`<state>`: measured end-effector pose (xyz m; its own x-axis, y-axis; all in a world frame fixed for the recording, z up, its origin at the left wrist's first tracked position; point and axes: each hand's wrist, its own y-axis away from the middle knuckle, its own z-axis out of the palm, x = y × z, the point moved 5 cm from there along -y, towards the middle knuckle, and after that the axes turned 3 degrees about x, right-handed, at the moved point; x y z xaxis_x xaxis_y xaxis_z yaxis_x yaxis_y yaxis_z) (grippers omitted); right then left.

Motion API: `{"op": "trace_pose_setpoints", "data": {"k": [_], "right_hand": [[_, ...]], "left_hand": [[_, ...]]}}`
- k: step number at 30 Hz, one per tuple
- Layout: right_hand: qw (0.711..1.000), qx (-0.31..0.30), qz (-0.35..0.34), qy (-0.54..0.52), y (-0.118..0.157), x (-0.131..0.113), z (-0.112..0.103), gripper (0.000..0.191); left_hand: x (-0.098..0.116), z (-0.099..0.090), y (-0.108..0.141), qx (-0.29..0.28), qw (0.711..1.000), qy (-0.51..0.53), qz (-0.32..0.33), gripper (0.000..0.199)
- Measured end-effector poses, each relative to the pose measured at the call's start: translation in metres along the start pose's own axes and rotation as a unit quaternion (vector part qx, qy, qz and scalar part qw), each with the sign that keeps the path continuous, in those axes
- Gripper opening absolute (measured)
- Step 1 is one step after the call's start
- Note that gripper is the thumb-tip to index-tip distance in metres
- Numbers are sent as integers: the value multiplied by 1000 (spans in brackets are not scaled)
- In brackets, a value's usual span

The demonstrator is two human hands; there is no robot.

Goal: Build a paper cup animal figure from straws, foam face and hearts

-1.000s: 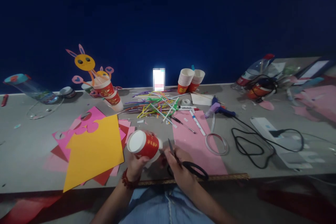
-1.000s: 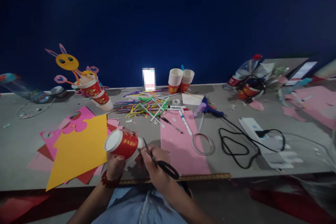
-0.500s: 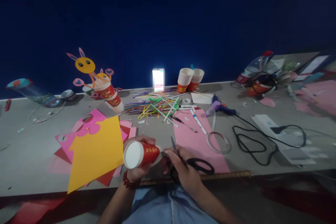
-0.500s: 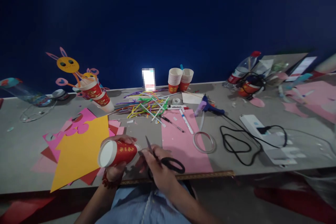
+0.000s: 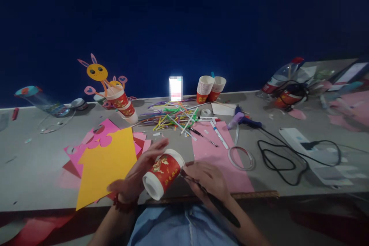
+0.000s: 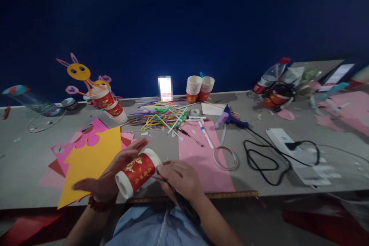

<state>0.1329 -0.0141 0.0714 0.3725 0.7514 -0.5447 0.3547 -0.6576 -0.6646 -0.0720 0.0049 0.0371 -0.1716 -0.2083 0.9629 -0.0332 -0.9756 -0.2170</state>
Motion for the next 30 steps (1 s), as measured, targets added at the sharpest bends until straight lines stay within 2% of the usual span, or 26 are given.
{"op": "trace_pose_setpoints", "data": {"k": [2, 4, 6, 8, 10, 13, 16, 18, 21, 26, 30], "right_hand": [[998, -25, -56, 26, 1, 1, 2, 22], [992, -34, -113, 49, 3, 1, 4, 25], [987, -35, -147, 63, 4, 0, 5, 26], [985, -43, -155, 62, 5, 0, 6, 25], [985, -44, -153, 62, 6, 0, 6, 21], [983, -41, -162, 75, 6, -3, 4, 16], [979, -55, -174, 87, 4, -5, 3, 14], [979, -73, -171, 88, 4, -4, 3, 15], [977, -94, -175, 81, 5, -3, 3, 16], [969, -133, -199, 67, 3, -7, 4, 17], [966, -186, -167, 67, 3, -5, 7, 33]], "left_hand": [[-1, 4, 0, -105, 987, 75, -92, 93], [-2, 7, 1, -200, 961, 69, -177, 88], [1, 8, -1, -254, 945, 55, -198, 84], [3, 9, -4, -284, 939, 49, -189, 79], [1, 12, -5, -293, 937, 18, -189, 74], [-6, 17, -2, -274, 939, -67, -194, 72], [-11, 22, 0, -256, 940, -116, -195, 53], [-12, 24, 0, -248, 943, -113, -191, 42], [-15, 26, -2, -247, 945, -89, -195, 41], [-18, 28, -7, -277, 937, -51, -206, 34], [-21, 27, -8, -282, 935, -63, -205, 31]]}}
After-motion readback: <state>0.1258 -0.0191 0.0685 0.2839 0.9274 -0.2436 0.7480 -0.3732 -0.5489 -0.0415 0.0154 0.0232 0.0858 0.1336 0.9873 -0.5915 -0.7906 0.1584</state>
